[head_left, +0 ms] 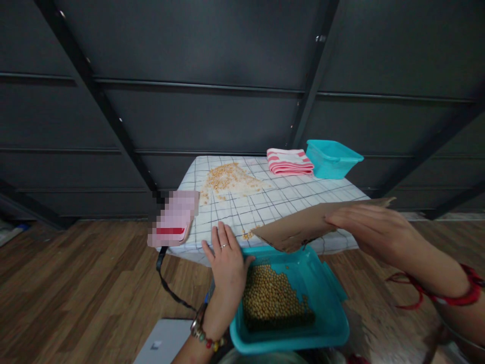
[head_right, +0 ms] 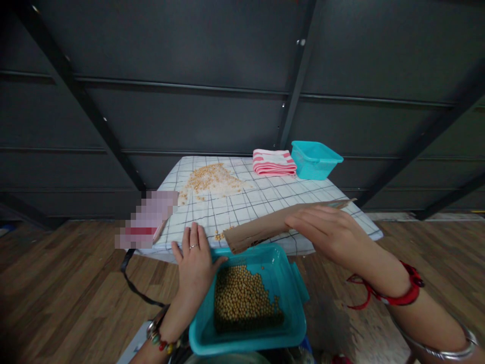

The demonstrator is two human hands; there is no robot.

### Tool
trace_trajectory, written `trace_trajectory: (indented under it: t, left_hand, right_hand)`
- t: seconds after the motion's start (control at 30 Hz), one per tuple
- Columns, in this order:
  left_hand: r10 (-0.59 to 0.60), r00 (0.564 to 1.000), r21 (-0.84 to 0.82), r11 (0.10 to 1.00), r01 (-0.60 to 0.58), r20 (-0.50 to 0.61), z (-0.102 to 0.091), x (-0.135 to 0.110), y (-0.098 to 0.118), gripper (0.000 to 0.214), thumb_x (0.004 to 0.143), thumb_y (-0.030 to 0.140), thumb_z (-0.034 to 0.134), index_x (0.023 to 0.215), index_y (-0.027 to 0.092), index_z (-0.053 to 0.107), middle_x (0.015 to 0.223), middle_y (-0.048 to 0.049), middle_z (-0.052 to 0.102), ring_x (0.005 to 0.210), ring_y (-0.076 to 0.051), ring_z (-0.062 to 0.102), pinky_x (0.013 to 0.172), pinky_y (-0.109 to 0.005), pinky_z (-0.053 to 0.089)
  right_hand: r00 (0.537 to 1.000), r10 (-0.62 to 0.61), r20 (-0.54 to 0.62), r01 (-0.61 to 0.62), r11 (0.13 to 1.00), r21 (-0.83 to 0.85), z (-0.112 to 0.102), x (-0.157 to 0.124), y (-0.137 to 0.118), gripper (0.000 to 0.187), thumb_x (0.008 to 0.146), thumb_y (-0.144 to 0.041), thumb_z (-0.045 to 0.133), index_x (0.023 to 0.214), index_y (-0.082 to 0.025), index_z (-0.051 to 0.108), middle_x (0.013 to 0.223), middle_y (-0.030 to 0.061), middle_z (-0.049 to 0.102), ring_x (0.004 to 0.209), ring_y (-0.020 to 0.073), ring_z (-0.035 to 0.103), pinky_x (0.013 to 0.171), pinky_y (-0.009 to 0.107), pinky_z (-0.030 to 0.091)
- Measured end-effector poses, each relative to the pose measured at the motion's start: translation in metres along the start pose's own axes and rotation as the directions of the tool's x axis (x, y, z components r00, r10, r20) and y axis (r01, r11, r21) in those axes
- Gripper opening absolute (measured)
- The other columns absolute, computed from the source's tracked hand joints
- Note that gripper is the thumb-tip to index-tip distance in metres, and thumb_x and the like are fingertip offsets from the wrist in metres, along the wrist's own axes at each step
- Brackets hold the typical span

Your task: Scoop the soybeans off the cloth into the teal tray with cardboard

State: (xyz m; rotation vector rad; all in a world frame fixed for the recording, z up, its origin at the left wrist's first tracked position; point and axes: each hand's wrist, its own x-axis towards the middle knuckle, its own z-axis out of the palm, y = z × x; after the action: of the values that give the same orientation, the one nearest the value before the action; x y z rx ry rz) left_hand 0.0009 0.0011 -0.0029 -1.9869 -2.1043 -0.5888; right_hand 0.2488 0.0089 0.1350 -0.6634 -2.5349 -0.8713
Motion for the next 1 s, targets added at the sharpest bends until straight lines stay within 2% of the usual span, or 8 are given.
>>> trace_trajectory:
  t: [0.3, 0.7, 0.83, 1.0]
  left_hand:
    - [0.014, 1.000, 0.032, 0.999, -0.014, 0.009, -0.002, 0.001, 0.000, 0.069, 0.067, 0.027, 0.060, 0.125, -0.001, 0.039, 0.134, -0.0239, 0.042, 0.122, -0.038, 0.037, 0.097, -0.062, 0.031]
    - [0.013, 1.000, 0.033, 0.999, -0.014, 0.019, 0.001, 0.001, 0.000, 0.069, 0.066, 0.026, 0.060, 0.126, -0.002, 0.038, 0.133, -0.0251, 0.041, 0.123, -0.039, 0.036, 0.097, -0.064, 0.029]
    - [0.009, 0.999, 0.031, 0.999, -0.010, 0.040, -0.001, 0.000, 0.000, 0.070, 0.067, 0.027, 0.059, 0.126, -0.002, 0.037, 0.135, -0.0244, 0.040, 0.124, -0.038, 0.035, 0.098, -0.063, 0.027]
    - [-0.004, 0.999, 0.020, 1.000, 0.003, 0.053, -0.003, 0.001, 0.001, 0.069, 0.067, 0.026, 0.059, 0.126, -0.001, 0.038, 0.135, -0.0244, 0.040, 0.124, -0.038, 0.035, 0.099, -0.063, 0.027]
  right_hand:
    - [1.000, -0.017, -0.008, 0.016, 1.000, -0.015, -0.006, 0.012, 0.004, 0.022, 0.088, -0.007, 0.033, 0.093, -0.015, 0.053, 0.079, 0.0055, 0.068, 0.074, 0.0143, 0.065, 0.066, 0.028, 0.055]
    - [0.997, -0.067, 0.040, 0.069, 0.996, -0.049, 0.005, 0.033, 0.011, 0.025, 0.085, -0.004, 0.033, 0.088, -0.014, 0.056, 0.079, 0.0059, 0.068, 0.070, 0.0150, 0.064, 0.063, 0.029, 0.054]
    - [0.998, -0.059, 0.009, 0.060, 0.997, -0.045, 0.008, 0.030, 0.014, 0.026, 0.083, -0.001, 0.033, 0.089, -0.013, 0.056, 0.080, 0.0071, 0.068, 0.071, 0.0146, 0.064, 0.064, 0.028, 0.054]
    - [0.999, -0.035, 0.035, 0.036, 0.999, -0.006, 0.007, 0.019, 0.015, 0.031, 0.080, 0.002, 0.034, 0.095, -0.015, 0.055, 0.084, 0.0057, 0.068, 0.078, 0.0137, 0.064, 0.070, 0.028, 0.054]
